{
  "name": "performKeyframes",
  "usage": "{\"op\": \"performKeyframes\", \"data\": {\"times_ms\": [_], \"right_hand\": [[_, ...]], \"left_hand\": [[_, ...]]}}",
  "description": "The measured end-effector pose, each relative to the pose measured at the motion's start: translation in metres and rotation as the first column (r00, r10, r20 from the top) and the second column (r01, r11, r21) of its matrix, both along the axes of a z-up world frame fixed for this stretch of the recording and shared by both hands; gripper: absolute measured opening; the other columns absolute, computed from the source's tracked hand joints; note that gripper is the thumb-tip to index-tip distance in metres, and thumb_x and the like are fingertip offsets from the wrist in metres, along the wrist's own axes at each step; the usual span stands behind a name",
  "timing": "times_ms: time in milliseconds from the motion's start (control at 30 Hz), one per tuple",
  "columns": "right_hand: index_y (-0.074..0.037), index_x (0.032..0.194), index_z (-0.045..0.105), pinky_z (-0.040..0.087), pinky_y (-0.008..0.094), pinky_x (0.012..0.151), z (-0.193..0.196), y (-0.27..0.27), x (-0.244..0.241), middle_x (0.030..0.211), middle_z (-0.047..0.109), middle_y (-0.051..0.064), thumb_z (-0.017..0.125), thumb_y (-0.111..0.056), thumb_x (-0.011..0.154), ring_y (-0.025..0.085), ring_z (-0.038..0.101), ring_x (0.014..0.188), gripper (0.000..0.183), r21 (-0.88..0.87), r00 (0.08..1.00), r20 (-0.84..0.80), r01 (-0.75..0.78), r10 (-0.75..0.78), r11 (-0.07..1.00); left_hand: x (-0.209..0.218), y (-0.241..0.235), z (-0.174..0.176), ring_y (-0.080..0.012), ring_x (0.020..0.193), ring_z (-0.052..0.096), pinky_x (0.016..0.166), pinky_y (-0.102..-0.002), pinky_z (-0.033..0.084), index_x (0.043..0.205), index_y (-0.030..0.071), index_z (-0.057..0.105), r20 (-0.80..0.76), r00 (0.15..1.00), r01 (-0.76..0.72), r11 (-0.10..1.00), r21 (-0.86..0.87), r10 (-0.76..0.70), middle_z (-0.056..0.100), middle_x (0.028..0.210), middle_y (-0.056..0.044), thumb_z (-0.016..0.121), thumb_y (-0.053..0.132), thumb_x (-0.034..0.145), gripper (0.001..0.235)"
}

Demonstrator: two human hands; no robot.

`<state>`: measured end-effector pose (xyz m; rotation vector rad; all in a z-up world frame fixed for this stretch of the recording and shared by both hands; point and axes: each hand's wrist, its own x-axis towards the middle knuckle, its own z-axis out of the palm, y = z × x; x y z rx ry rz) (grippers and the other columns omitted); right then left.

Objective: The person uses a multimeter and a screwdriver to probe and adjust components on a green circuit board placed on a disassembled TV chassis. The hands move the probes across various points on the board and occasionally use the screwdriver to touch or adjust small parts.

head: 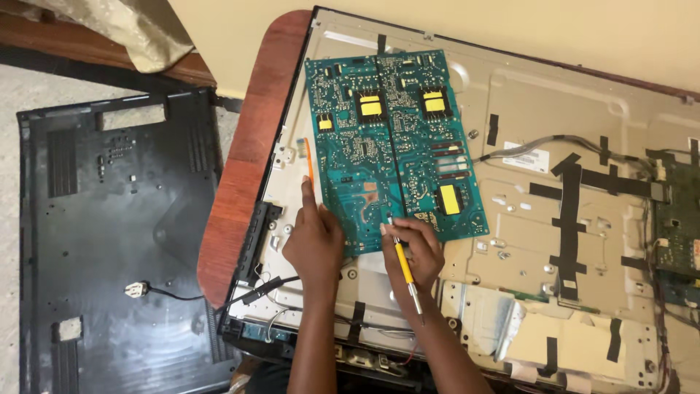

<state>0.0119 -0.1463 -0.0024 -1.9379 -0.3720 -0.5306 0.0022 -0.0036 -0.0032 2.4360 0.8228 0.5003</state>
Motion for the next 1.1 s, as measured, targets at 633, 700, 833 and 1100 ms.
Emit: {"op": "performKeyframes", "data": {"times_ms": [633, 700, 833, 1100], "right_hand": [[0.0, 0.113, 0.07, 0.054, 0.026, 0.093, -0.003, -0.016, 0.039, 0.123, 0.068, 0.012, 0.071, 0.004, 0.094, 0.014, 0.068, 0.107, 0.02, 0.281, 0.918, -0.311, -0.156, 0.244, 0.947], [0.0, 0.107, 0.073, 0.055, 0.025, 0.086, -0.008, -0.013, 0.048, 0.113, 0.071, 0.011, 0.074, 0.005, 0.094, 0.013, 0.068, 0.099, 0.013, 0.287, 0.908, -0.283, -0.227, 0.309, 0.93], [-0.001, 0.102, 0.074, 0.057, 0.023, 0.078, -0.017, -0.013, 0.056, 0.098, 0.075, 0.007, 0.076, 0.003, 0.086, 0.009, 0.07, 0.086, 0.016, 0.232, 0.837, -0.416, -0.282, 0.357, 0.931], [0.0, 0.095, 0.074, 0.058, 0.022, 0.074, -0.03, -0.018, 0.065, 0.094, 0.076, 0.006, 0.08, 0.002, 0.082, 0.007, 0.07, 0.082, 0.015, 0.094, 0.861, -0.386, -0.321, 0.331, 0.943]], "left_hand": [[0.001, 0.003, 0.006, -0.026, 0.058, 0.067, 0.048, -0.039, 0.051, 0.148, 0.01, 0.052, 0.057, 0.998, -0.013, 0.999, -0.048, 0.016, 0.069, 0.088, -0.01, 0.061, 0.03, 0.101, 0.052], [0.002, 0.004, 0.006, -0.027, 0.058, 0.067, 0.047, -0.04, 0.051, 0.148, 0.009, 0.052, 0.028, 1.0, -0.007, 0.999, -0.043, 0.008, 0.069, 0.088, -0.01, 0.061, 0.03, 0.101, 0.052], [0.004, 0.005, 0.008, -0.0265, 0.058, 0.068, 0.047, -0.04, 0.052, 0.148, 0.01, 0.051, 0.02, 1.0, -0.01, 0.998, -0.068, 0.011, 0.069, 0.088, -0.01, 0.062, 0.031, 0.099, 0.054], [0.004, 0.003, 0.005, -0.027, 0.058, 0.067, 0.047, -0.042, 0.051, 0.148, 0.011, 0.051, 0.013, 1.0, -0.02, 0.999, -0.046, 0.02, 0.068, 0.087, -0.008, 0.063, 0.03, 0.098, 0.055]]}}
